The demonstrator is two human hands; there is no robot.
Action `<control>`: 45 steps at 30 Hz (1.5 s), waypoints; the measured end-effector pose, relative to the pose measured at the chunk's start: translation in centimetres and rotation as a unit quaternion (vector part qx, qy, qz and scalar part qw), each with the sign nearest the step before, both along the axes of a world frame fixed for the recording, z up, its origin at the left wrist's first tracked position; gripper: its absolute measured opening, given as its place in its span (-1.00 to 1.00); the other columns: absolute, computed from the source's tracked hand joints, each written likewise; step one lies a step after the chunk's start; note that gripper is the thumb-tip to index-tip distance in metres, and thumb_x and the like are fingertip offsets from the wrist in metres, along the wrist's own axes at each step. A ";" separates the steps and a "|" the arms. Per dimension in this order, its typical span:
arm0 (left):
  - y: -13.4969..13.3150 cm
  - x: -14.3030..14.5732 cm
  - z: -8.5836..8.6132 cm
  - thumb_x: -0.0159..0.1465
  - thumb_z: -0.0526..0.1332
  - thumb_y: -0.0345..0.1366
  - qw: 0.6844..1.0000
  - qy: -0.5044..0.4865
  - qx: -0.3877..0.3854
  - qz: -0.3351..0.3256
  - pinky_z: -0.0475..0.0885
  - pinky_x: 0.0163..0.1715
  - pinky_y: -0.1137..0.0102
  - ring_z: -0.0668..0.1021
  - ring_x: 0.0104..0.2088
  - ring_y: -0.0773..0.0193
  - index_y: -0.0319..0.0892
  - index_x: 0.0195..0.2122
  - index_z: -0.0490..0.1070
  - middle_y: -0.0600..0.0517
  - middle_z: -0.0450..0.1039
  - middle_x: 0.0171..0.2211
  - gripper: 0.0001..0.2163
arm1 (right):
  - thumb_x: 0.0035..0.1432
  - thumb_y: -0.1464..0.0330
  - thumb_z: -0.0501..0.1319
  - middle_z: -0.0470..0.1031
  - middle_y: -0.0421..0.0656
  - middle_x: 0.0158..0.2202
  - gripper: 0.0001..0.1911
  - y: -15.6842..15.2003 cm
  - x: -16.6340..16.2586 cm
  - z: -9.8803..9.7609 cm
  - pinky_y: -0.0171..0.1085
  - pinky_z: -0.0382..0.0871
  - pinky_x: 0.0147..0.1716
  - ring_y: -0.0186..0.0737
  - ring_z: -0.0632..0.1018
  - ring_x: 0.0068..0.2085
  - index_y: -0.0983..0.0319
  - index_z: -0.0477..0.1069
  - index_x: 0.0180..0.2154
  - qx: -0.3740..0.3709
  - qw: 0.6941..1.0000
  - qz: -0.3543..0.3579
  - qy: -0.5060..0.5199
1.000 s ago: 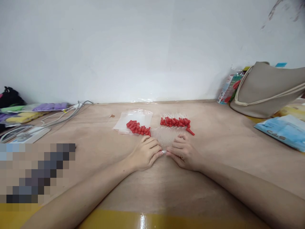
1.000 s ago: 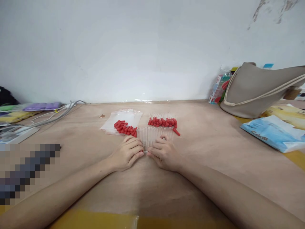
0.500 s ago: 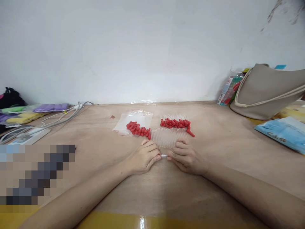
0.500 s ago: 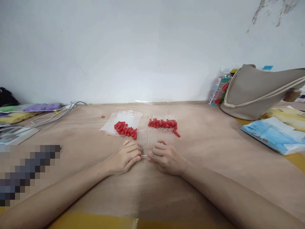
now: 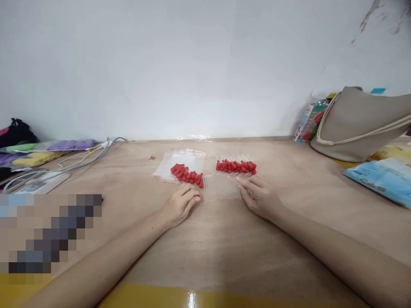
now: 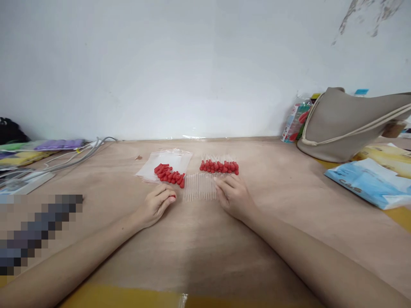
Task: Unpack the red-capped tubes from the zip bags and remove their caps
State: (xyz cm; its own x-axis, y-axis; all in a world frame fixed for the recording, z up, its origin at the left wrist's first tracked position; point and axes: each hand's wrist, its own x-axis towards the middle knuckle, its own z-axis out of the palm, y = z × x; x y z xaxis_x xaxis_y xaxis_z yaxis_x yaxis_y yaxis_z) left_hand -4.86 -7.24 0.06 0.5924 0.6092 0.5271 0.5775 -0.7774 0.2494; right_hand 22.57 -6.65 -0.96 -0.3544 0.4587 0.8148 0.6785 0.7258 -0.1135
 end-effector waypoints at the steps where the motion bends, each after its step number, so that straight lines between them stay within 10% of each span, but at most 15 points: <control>1: 0.2 0.0 -0.2 0.30 -0.01 -0.37 1.000 -0.016 0.002 -0.008 0.29 -0.27 0.39 0.35 -0.31 0.32 -0.18 -0.28 0.30 0.00 0.29 -0.32 -0.88 | 0.11 0.46 0.06 0.39 -0.12 -0.45 -0.78 0.4 -0.1 0.0 -0.23 0.28 -0.32 -0.24 0.37 -0.38 0.27 0.38 -0.18 -0.014 1.000 -0.024 0.008; 12: 0.2 1.6 -0.3 0.27 -0.01 -0.44 0.997 -0.060 0.050 0.024 0.36 -0.23 0.32 0.35 -0.23 0.28 -0.17 0.04 0.21 -0.05 0.21 -0.26 -0.69 | 0.09 0.46 0.03 0.45 -0.05 -0.39 -0.81 2.1 -1.1 -0.8 -0.21 0.19 -0.27 -0.18 0.41 -0.32 0.29 0.41 -0.33 -0.072 0.993 -0.096 -0.018; 21: 0.1 2.9 -0.2 0.24 0.08 -0.37 0.997 -0.063 0.030 0.037 0.35 -0.26 0.39 0.41 -0.26 0.30 -0.19 -0.17 0.26 -0.01 0.34 -0.29 -0.86 | 0.07 0.09 0.13 0.46 -0.08 -0.35 -0.64 1.0 -1.5 0.2 -0.16 0.10 -0.23 -0.14 0.40 -0.26 0.25 0.45 -0.30 -0.104 0.990 -0.082 -0.052; 30: 0.8 5.7 -0.3 0.22 0.11 -0.28 0.994 -0.061 0.081 0.044 0.26 -0.34 0.37 0.39 -0.38 0.29 -0.18 -0.38 0.26 0.04 0.38 -0.43 -0.90 | 0.13 0.22 0.13 0.49 -0.09 -0.23 -0.72 0.0 -1.8 0.7 -0.14 0.18 -0.19 -0.16 0.42 -0.20 0.19 0.41 -0.15 -0.167 0.984 0.050 0.015; 38: 1.0 7.8 0.4 0.21 0.13 -0.17 0.994 -0.074 0.083 0.012 0.26 -0.30 0.36 0.43 -0.34 0.28 -0.17 -0.40 0.27 0.04 0.41 -0.41 -0.82 | 0.03 0.20 0.18 0.51 -0.12 -0.35 -0.72 0.6 -2.4 1.4 -0.25 0.35 -0.34 -0.27 0.49 -0.35 0.26 0.41 -0.27 -0.378 0.874 0.145 0.270; 41: 1.8 8.3 1.1 0.17 0.17 -0.10 0.993 -0.080 0.079 0.028 0.27 -0.23 0.32 0.42 -0.26 0.23 -0.17 -0.34 0.30 0.01 0.41 -0.35 -0.77 | 0.00 0.22 0.17 0.49 -0.16 -0.49 -0.73 2.2 -0.6 2.1 -0.24 0.34 -0.30 -0.26 0.49 -0.37 0.27 0.43 -0.32 -0.374 0.864 0.094 0.323; 45: 4.1 8.9 1.8 0.19 0.15 -0.22 0.990 -0.048 0.035 0.125 0.27 -0.17 0.27 0.39 -0.18 0.17 -0.16 -0.32 0.33 0.00 0.38 -0.29 -0.87 | -0.03 0.32 0.09 0.51 -0.13 -0.42 -0.73 5.3 3.9 1.7 -0.25 0.30 -0.32 -0.22 0.49 -0.35 0.26 0.49 -0.31 -0.336 0.890 -0.147 0.271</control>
